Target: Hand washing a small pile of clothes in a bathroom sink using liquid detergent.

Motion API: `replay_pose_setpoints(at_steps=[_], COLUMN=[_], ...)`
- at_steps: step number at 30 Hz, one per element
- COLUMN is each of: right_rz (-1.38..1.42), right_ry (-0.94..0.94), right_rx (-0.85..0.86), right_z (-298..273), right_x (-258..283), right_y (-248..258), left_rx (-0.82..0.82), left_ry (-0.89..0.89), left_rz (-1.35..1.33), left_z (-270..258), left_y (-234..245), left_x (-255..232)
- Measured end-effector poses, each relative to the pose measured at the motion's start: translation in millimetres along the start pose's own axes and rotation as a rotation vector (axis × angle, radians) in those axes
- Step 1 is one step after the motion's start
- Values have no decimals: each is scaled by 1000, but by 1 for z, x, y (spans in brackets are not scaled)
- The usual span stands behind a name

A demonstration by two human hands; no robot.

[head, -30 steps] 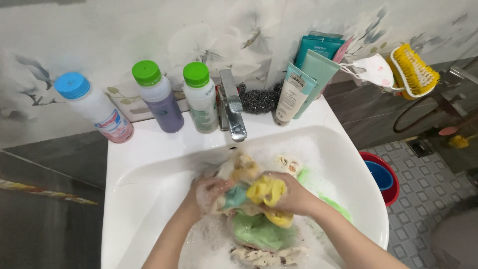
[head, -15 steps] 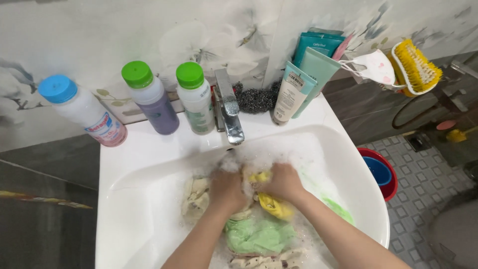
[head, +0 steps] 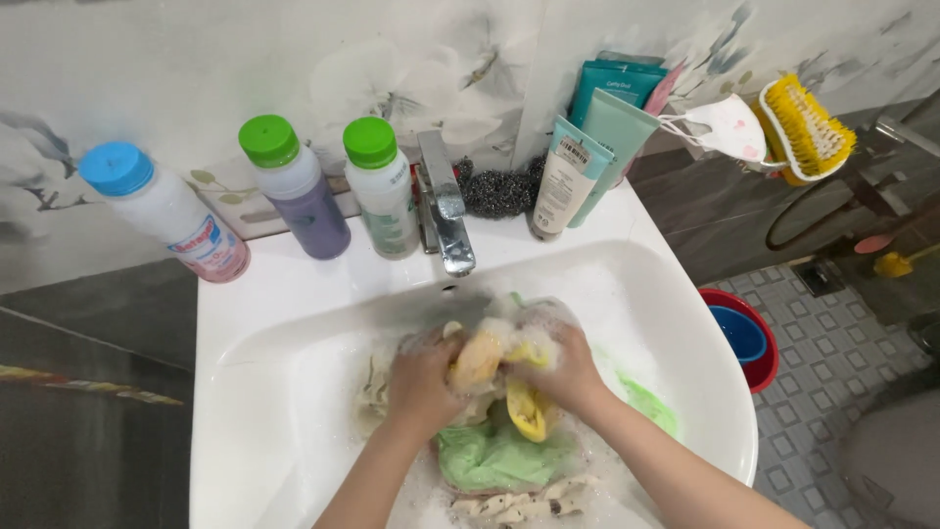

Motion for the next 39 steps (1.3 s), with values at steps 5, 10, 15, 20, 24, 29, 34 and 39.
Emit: replay_pose_setpoints(at_steps=[5, 10, 15, 20, 24, 29, 34, 39], right_rz=[-213, -248, -672, -305, -10, 135, 252, 6], right_ry=[281, 50, -207, -462, -596, -441, -5, 144], right_rx=[278, 568, 250, 284, 53, 3, 32, 385], right_z=[-45, -35, -5, -2, 21, 47, 32, -5], right_x=[61, 15, -36, -81, -81, -37, 45, 92], right_y=[14, 28, 50, -14, -28, -25, -1, -7], left_rx=[2, 484, 294, 272, 31, 12, -73, 44], left_ry=[-278, -55, 370, 411, 377, 328, 121, -164], left_rz=[-3, 38, 210, 51, -115, -276, -521, -150], left_z=[-28, -39, -36, -24, 9, 39, 46, 44], left_y=[61, 46, 2, -31, -64, -16, 51, 56], left_x=[-3, 30, 96, 74, 77, 42, 7, -1])
Point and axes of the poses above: each hand's wrist, its own z-axis towards the middle knuckle, its own y-axis out of the back of the hand, x = y × z, the point moved 7 cm from there along z, towards the middle knuckle, and after that the axes turned 8 degrees about z, right-handed, at the moved point
